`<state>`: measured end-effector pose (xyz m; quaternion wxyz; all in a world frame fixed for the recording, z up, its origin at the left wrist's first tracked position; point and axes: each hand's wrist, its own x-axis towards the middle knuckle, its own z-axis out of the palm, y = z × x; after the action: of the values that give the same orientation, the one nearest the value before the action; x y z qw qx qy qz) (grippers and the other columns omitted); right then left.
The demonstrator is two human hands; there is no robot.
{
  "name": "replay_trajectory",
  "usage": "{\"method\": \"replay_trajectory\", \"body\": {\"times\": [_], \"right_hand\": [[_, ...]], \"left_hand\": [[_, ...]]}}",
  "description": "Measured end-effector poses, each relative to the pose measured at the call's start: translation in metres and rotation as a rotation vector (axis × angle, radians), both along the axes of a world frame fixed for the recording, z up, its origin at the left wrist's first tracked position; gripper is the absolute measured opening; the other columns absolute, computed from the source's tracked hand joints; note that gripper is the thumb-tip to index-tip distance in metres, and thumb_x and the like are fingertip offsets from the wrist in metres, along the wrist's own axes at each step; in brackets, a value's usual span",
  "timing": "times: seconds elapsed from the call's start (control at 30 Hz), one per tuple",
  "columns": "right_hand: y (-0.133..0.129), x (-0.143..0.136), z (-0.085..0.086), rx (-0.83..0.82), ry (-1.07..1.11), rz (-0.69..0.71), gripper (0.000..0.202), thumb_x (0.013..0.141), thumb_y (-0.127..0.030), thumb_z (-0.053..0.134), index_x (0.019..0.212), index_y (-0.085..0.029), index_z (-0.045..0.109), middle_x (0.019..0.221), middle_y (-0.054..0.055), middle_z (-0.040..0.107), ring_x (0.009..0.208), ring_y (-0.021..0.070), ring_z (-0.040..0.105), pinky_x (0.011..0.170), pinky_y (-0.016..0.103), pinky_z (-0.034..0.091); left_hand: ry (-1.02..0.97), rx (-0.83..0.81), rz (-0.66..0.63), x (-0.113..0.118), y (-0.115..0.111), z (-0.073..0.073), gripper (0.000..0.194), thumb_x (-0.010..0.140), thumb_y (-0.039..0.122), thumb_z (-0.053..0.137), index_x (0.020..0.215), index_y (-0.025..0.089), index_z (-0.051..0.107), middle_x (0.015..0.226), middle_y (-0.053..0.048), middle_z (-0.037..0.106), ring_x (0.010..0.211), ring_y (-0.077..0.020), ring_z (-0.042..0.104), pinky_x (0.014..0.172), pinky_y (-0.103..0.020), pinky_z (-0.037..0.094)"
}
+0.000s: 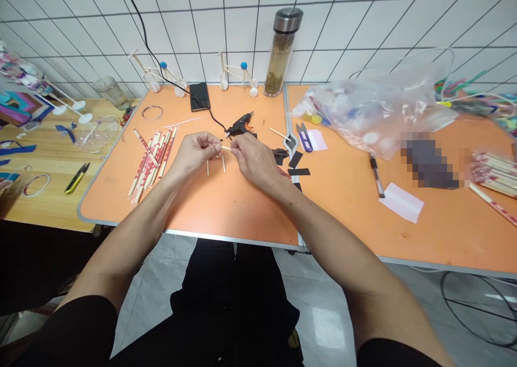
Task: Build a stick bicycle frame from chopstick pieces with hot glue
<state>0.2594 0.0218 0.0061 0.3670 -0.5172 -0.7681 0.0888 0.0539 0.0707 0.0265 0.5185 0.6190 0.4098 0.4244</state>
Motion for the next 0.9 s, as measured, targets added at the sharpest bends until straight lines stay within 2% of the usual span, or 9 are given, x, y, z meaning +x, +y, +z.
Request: {"method": "replay_trajectory", "body": {"times": [0.1,0.23,0.3,0.43,0.63,0.73,0.8,0.9], "right_hand": [[0.001,0.000,0.001,-0.006,0.052,0.014,0.010,0.105,-0.026,0.053,0.099,-0.024,0.061,0.103,0.010,0.072,0.095,0.0281,0.065,0.081,0.039,0.046],[0.001,0.003,0.003,-0.060,0.135,0.007,0.010,0.103,-0.030,0.056,0.098,-0.024,0.062,0.099,0.009,0.074,0.089,0.0263,0.065,0.079,0.038,0.044],[0.001,0.004,0.003,-0.074,0.141,-0.002,0.012,0.103,-0.031,0.056,0.099,-0.023,0.063,0.098,0.009,0.075,0.088,0.0259,0.064,0.078,0.038,0.043],[-0.002,0.004,0.001,-0.064,0.134,0.013,0.012,0.103,-0.029,0.056,0.099,-0.023,0.064,0.100,0.008,0.074,0.089,0.0249,0.064,0.079,0.037,0.043],[-0.005,0.003,0.004,-0.060,0.122,0.063,0.011,0.104,-0.029,0.058,0.099,-0.022,0.066,0.097,0.006,0.074,0.087,0.0228,0.064,0.078,0.036,0.042],[-0.007,0.003,0.006,-0.090,0.079,0.045,0.011,0.104,-0.027,0.058,0.099,-0.022,0.066,0.098,0.007,0.075,0.087,0.0232,0.064,0.077,0.036,0.041],[-0.009,0.002,0.008,-0.111,0.048,0.037,0.011,0.105,-0.027,0.057,0.100,-0.022,0.066,0.099,0.007,0.075,0.088,0.0240,0.065,0.078,0.036,0.041],[-0.011,0.001,0.011,-0.126,-0.023,0.048,0.012,0.106,-0.026,0.056,0.101,-0.022,0.066,0.103,0.009,0.075,0.093,0.0256,0.066,0.081,0.037,0.042]], "left_hand": [[-0.031,-0.002,-0.006,-0.001,-0.001,-0.001,0.011,0.083,0.022,0.084,0.080,0.017,0.075,0.071,-0.003,0.076,0.064,-0.0121,0.066,0.065,-0.023,0.052],[-0.072,-0.038,-0.076,-0.002,-0.002,0.001,0.020,0.085,0.033,0.087,0.090,0.016,0.077,0.082,-0.006,0.082,0.071,-0.0132,0.071,0.071,-0.025,0.056],[-0.056,-0.032,-0.085,-0.002,-0.004,0.004,0.018,0.084,0.029,0.086,0.092,0.016,0.077,0.084,-0.006,0.082,0.074,-0.0140,0.073,0.072,-0.025,0.057],[0.047,0.056,-0.042,0.000,-0.007,0.006,0.005,0.085,0.019,0.079,0.085,0.017,0.074,0.080,-0.004,0.079,0.071,-0.0129,0.070,0.069,-0.024,0.054],[0.101,0.075,-0.032,0.001,-0.007,0.004,0.004,0.086,0.016,0.074,0.082,0.017,0.072,0.076,-0.004,0.078,0.066,-0.0120,0.066,0.065,-0.024,0.051],[0.106,0.038,-0.052,-0.005,-0.005,0.012,0.004,0.089,0.018,0.073,0.085,0.017,0.072,0.078,-0.004,0.078,0.067,-0.0125,0.067,0.066,-0.024,0.052],[0.110,0.057,-0.020,-0.013,-0.003,0.018,0.002,0.091,0.019,0.073,0.092,0.017,0.073,0.080,-0.004,0.079,0.068,-0.0127,0.068,0.067,-0.024,0.053],[0.149,0.098,0.039,-0.026,-0.002,0.017,0.004,0.094,0.020,0.070,0.093,0.017,0.073,0.082,-0.004,0.079,0.069,-0.0134,0.066,0.068,-0.026,0.052]]}}
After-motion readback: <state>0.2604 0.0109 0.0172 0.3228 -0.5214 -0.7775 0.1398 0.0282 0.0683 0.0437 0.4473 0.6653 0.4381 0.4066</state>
